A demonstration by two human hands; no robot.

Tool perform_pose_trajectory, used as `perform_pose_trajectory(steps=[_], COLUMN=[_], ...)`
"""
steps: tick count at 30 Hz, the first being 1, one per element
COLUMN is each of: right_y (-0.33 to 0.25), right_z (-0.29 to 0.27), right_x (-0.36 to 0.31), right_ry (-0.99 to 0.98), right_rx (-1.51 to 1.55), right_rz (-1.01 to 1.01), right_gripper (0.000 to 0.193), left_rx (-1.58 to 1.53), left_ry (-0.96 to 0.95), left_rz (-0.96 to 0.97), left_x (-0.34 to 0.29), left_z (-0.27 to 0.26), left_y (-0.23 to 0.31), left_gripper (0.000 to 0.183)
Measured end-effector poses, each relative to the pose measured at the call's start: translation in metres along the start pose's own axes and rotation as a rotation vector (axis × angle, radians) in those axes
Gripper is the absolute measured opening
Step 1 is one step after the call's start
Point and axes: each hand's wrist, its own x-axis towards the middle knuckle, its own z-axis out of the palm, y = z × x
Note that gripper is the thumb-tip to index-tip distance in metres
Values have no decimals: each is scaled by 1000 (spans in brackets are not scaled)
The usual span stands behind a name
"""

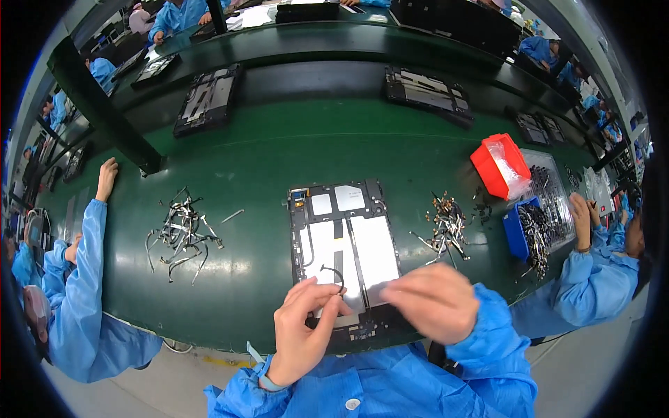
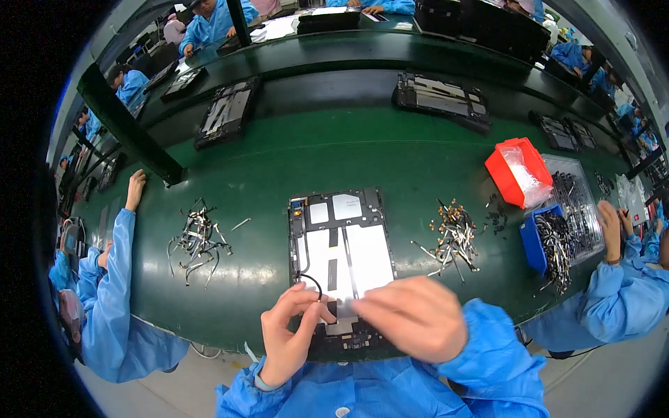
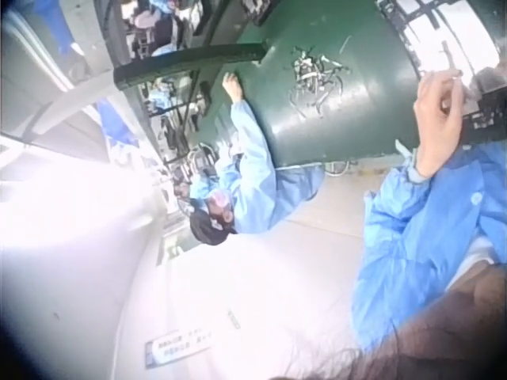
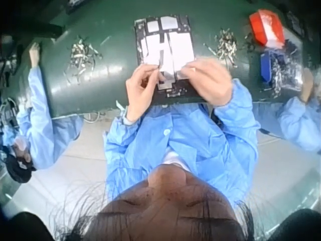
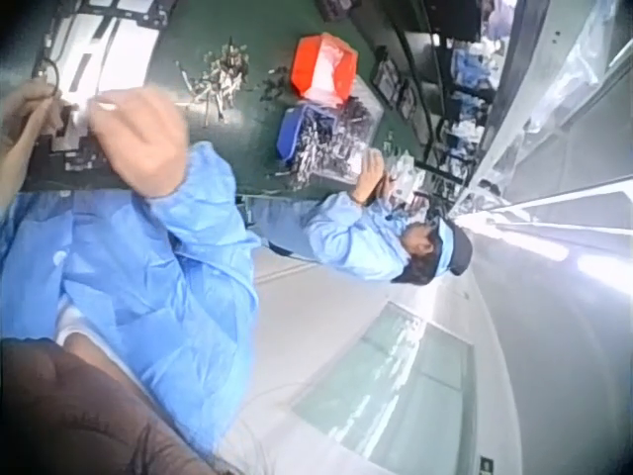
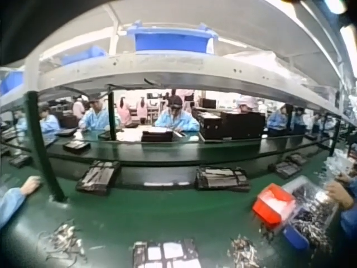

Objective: The person connects ribbon cables to internal components of a tablet chassis by hand.

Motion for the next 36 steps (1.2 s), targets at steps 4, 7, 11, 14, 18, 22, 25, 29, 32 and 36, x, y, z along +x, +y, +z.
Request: perform_pose_trajectory(steps=[4, 7, 11, 14, 18, 22, 25, 29, 32, 36], right_y=[-28, -19, -10, -8, -18, -18, -14, -19, -20, -15], right_z=[23, 32, 31, 29, 29, 31, 30, 20, 16, 15], right_x=[20, 14, 13, 16, 19, -9, -10, -14, -17, -22], right_ry=[57, 14, 54, 52, 242, 119, 113, 118, 208, 159], right_rx=[362, 620, 619, 652, -213, 184, 287, 578, 251, 202], right_rz=[383, 484, 571, 616, 213, 135, 186, 556, 471, 292], right_gripper=[26, 20, 20, 19, 28, 30, 23, 20, 18, 17], left_rx=[-164, -235, -280, -343, -363, -198, -18, -95, -281, -259], left_ry=[-86, -157, -234, -297, -278, -288, -291, -281, -298, -323], left_rz=[-151, -132, -183, -261, -301, -218, -67, -73, -238, -212], left_x=[-10, -14, -14, -22, -21, -19, -18, -21, -24, -27], left_z=[-1, -3, -8, -7, -1, 0, 3, 9, 12, 15], left_y=[18, 10, 19, 13, 17, 23, 23, 26, 28, 30], left_gripper=[11, 16, 22, 25, 22, 19, 20, 24, 30, 32])
